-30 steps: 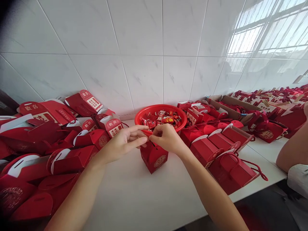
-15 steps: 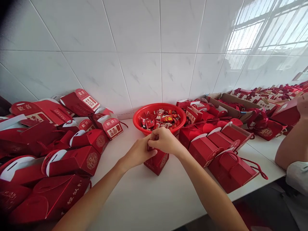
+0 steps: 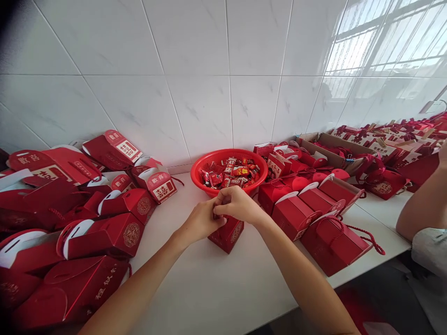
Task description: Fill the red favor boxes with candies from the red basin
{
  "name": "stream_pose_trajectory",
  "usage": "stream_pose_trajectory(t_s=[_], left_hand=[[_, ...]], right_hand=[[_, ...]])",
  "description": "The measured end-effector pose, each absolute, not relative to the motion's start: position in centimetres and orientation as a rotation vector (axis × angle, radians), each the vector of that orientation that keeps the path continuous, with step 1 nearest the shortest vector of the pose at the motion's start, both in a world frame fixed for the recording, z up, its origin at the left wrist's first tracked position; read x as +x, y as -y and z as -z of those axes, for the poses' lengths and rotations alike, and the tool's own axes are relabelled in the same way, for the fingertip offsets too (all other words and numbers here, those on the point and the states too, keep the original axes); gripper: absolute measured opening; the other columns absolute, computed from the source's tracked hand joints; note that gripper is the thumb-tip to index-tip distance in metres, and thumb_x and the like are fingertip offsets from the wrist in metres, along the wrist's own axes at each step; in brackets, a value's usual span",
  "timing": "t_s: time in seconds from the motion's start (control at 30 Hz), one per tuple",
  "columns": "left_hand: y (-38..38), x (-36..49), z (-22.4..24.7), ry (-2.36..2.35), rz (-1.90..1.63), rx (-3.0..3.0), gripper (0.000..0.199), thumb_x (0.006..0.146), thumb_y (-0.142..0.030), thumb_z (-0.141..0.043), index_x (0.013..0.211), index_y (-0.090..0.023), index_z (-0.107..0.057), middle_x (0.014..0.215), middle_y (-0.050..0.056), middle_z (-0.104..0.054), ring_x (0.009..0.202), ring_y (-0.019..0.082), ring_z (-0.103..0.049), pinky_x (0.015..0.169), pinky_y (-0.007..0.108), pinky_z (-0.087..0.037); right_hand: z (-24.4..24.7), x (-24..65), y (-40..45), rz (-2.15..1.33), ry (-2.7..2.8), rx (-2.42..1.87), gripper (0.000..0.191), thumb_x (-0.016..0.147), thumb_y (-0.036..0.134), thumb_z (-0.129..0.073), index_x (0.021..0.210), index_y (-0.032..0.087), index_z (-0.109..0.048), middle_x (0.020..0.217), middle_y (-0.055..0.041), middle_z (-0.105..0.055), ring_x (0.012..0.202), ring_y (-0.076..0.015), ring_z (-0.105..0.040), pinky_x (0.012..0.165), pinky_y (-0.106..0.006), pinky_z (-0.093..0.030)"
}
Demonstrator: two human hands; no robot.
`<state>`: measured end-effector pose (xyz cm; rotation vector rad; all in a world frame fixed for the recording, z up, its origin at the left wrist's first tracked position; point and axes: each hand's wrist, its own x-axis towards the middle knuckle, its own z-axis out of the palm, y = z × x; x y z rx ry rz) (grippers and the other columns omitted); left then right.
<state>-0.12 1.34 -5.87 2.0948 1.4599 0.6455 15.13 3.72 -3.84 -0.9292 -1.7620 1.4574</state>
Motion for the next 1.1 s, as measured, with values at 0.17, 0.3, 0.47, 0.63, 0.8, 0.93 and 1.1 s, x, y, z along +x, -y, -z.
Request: stream_pose_trajectory(t_s=[0.17, 0.3, 0.47, 0.63, 0.8, 0.93, 1.1], left_hand=[[-1.4, -0.2, 5.9, -1.439, -0.649, 2.093, 0.016, 0.070, -0.009, -0.056, 0.080, -0.022, -0.056, 0.064, -0.003, -0.061, 0.065, 0.019, -0.061, 0.059, 0.028, -0.037], [-1.6, -0.5, 5.9, -1.412, -0.695, 2.074, 0.014, 0.071, -0.011, -0.057, 0.078, -0.022, -0.055, 0.067, -0.003, -0.061, 0.064, 0.017, -0.059, 0.058, 0.026, -0.037], [-1.6, -0.6, 5.7, -1.407, -0.711, 2.080, 0.011, 0.072, -0.013, -0.057, 0.077, -0.023, -0.053, 0.066, -0.004, -0.058, 0.060, 0.015, -0.054, 0.056, 0.026, -0.036], [-1.1, -0.6, 5.4, -1.389, -0.699, 2.070, 0.008, 0.077, -0.021, -0.058, 0.084, -0.023, -0.055, 0.066, -0.005, -0.056, 0.060, 0.015, -0.054, 0.056, 0.026, -0.036], [-0.9, -1.4, 4.4, -1.277, -0.597, 1.992, 0.024, 0.076, -0.036, -0.069, 0.092, -0.022, -0.059, 0.073, -0.004, -0.059, 0.066, 0.015, -0.056, 0.056, 0.026, -0.039], [-1.3, -2.8, 3.2, -1.074, -0.460, 1.891, 0.035, 0.070, -0.036, -0.077, 0.099, -0.019, -0.063, 0.090, 0.001, -0.067, 0.081, 0.019, -0.062, 0.067, 0.027, -0.047], [-1.8, -3.3, 3.0, -1.037, -0.548, 1.929, 0.022, 0.078, -0.023, -0.064, 0.100, -0.019, -0.065, 0.094, 0.002, -0.070, 0.087, 0.018, -0.064, 0.076, 0.028, -0.049]], right_hand=[[3.9, 14.9, -3.6, -1.523, 1.669, -0.927, 0.008, 0.060, 0.017, -0.069, 0.065, 0.016, -0.062, 0.064, 0.0015, -0.066, 0.063, -0.0122, -0.062, 0.059, -0.023, -0.048], [3.5, 15.0, -3.3, -1.573, 1.590, -0.917, 0.012, 0.060, 0.017, -0.071, 0.064, 0.016, -0.060, 0.064, 0.0006, -0.068, 0.065, -0.0131, -0.064, 0.062, -0.024, -0.049], [3.0, 15.0, -3.1, -1.564, 1.544, -0.880, 0.011, 0.062, 0.017, -0.070, 0.066, 0.016, -0.060, 0.064, 0.0005, -0.068, 0.063, -0.0130, -0.064, 0.062, -0.024, -0.050], [2.7, 14.9, -2.8, -1.541, 1.540, -0.812, 0.011, 0.064, 0.016, -0.067, 0.071, 0.017, -0.060, 0.065, 0.0006, -0.068, 0.063, -0.0140, -0.064, 0.064, -0.027, -0.051], [2.5, 15.2, -2.9, -1.537, 1.601, -0.757, 0.009, 0.068, 0.018, -0.067, 0.075, 0.017, -0.061, 0.065, 0.0011, -0.066, 0.062, -0.0137, -0.062, 0.063, -0.027, -0.049], [2.3, 15.9, -3.4, -1.606, 1.740, -0.669, 0.013, 0.066, 0.016, -0.067, 0.078, 0.016, -0.062, 0.067, 0.0025, -0.063, 0.060, -0.0109, -0.057, 0.059, -0.024, -0.045], [2.3, 17.2, -3.9, -1.472, 1.974, -0.603, 0.020, 0.065, 0.008, -0.061, 0.083, 0.016, -0.062, 0.075, 0.0023, -0.062, 0.065, -0.0096, -0.052, 0.061, -0.023, -0.042]])
